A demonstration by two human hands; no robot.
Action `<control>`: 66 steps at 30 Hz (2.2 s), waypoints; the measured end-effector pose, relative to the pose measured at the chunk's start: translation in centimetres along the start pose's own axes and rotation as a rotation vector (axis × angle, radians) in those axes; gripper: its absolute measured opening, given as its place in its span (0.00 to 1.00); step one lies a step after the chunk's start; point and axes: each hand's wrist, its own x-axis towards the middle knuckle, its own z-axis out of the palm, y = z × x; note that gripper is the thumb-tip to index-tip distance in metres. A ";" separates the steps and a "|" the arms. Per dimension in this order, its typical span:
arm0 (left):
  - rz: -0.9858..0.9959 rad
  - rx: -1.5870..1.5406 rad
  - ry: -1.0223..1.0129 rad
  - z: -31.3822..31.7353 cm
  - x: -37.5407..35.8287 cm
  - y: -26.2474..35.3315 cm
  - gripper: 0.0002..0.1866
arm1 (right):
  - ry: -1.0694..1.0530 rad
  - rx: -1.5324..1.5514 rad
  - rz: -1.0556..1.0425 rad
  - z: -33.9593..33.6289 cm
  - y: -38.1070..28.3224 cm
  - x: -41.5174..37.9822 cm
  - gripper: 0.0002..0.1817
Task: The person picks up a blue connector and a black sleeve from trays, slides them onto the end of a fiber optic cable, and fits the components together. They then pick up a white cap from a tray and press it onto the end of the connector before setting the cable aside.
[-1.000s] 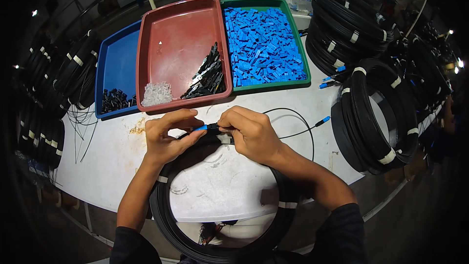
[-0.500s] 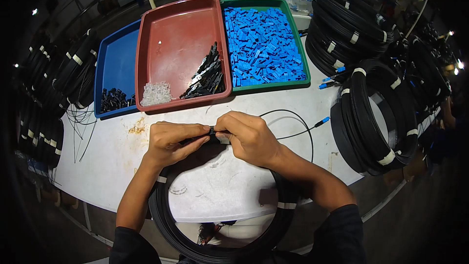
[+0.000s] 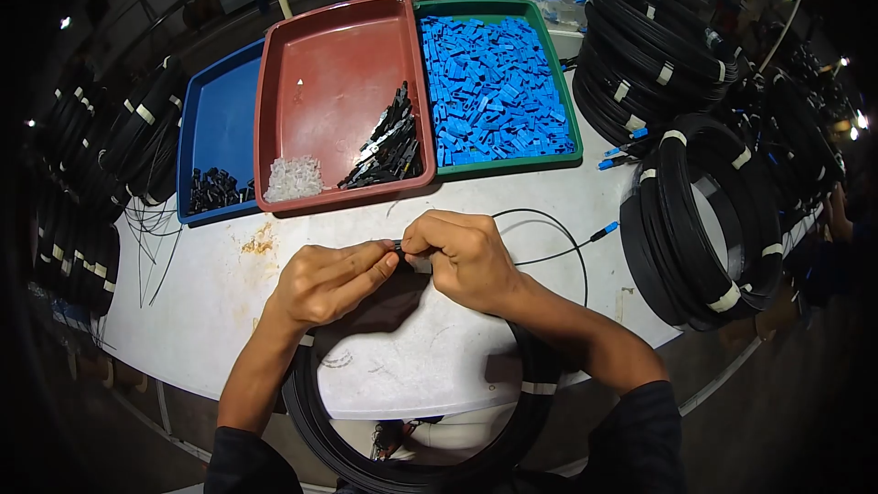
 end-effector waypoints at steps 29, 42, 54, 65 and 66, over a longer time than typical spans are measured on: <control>-0.411 -0.420 0.133 1.0 -1.1 -0.5 0.36 | -0.037 -0.107 -0.100 -0.5 -0.3 -0.3 0.14; -0.540 -0.544 0.100 0.9 -1.5 -0.6 0.31 | 0.008 -0.179 -0.046 -0.7 -0.3 -0.4 0.09; -0.526 -0.454 0.020 0.2 -1.0 -0.4 0.18 | 0.039 -0.174 -0.112 -0.6 -0.2 -0.5 0.09; -0.515 -0.540 0.098 0.7 -0.5 0.2 0.09 | 0.054 -0.333 -0.306 -0.4 -0.5 -0.3 0.11; -0.450 -0.521 0.102 0.7 -0.4 0.2 0.10 | 0.070 -0.331 -0.321 -0.4 -0.5 -0.4 0.11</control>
